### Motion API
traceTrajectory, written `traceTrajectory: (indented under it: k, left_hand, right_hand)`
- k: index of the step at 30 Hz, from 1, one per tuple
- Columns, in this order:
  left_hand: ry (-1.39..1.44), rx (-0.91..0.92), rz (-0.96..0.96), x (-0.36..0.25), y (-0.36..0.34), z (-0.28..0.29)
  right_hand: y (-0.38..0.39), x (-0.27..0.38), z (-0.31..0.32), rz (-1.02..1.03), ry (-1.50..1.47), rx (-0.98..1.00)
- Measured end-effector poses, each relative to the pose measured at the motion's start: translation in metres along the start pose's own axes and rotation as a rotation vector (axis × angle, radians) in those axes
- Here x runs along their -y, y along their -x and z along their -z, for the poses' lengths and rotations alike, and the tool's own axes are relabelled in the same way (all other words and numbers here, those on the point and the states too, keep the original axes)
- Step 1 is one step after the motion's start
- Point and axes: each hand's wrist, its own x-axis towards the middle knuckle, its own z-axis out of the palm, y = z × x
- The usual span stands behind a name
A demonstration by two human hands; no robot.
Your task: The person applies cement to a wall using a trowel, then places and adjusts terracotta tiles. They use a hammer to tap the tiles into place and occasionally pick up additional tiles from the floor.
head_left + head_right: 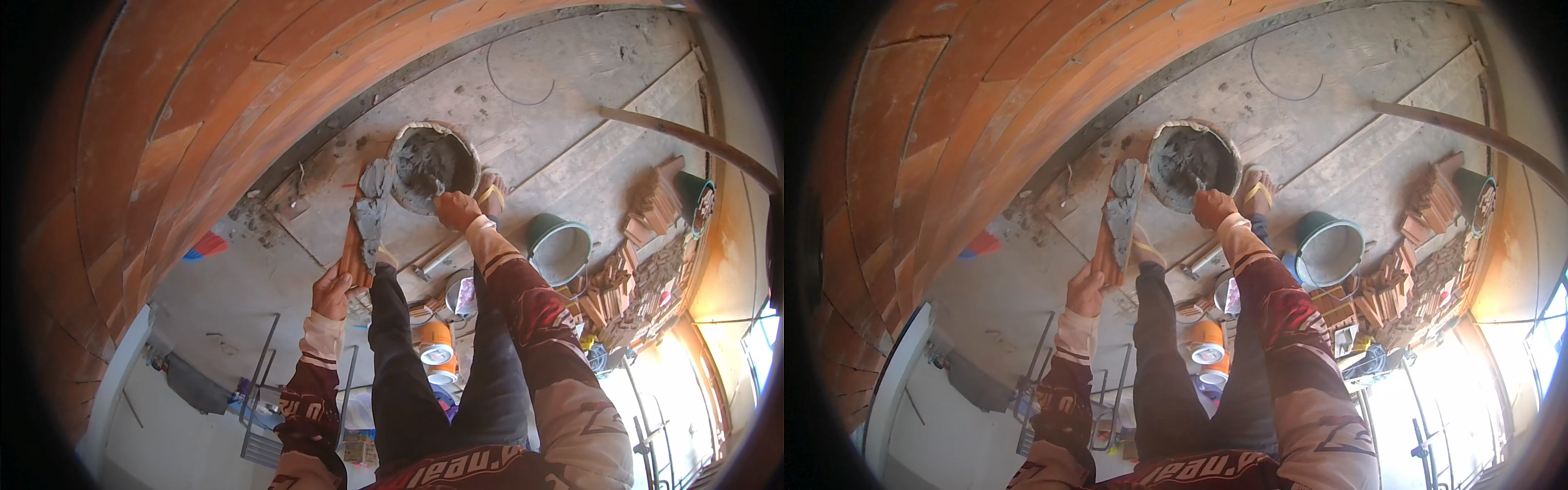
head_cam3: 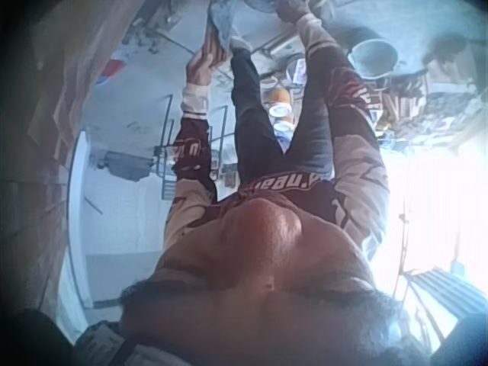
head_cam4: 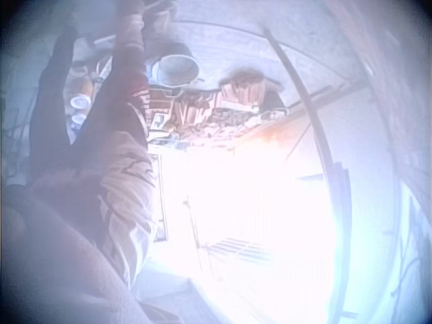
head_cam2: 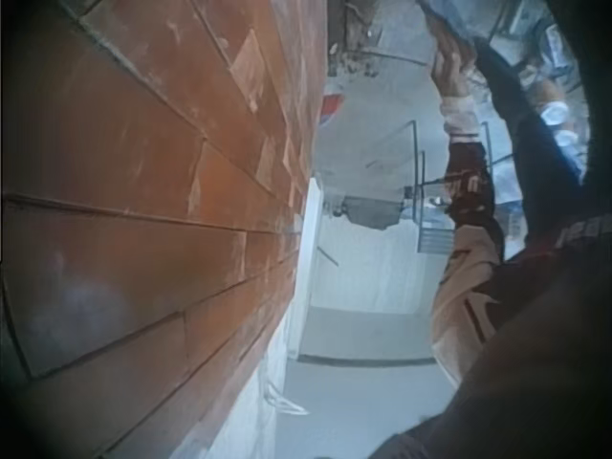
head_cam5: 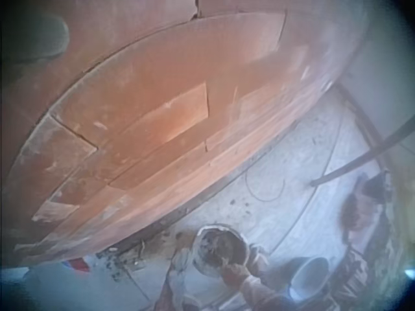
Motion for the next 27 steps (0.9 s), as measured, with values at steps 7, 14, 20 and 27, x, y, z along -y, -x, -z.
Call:
traceTrajectory:
  k: [7, 14, 20, 27]
  left_hand:
    - [0.01, -0.014, 0.008, 0.006, 0.002, 0.002]
    - [0.104, -0.049, -0.018, 0.008, -0.013, -0.008]
    - [0.094, -0.023, -0.015, -0.005, -0.033, -0.038]
    - [0.136, 0.039, -0.072, -0.035, -0.043, -0.1]
  right_hand:
    - [0.005, -0.033, 0.004, 0.29, 0.07, 0.002]
    - [0.078, -0.048, 0.054, -0.21, -0.769, 0.233]
    - [0.173, 0.006, 0.058, 0.135, -0.78, -0.469]
    - [0.192, 0.055, 0.028, 0.292, -0.479, -0.84]
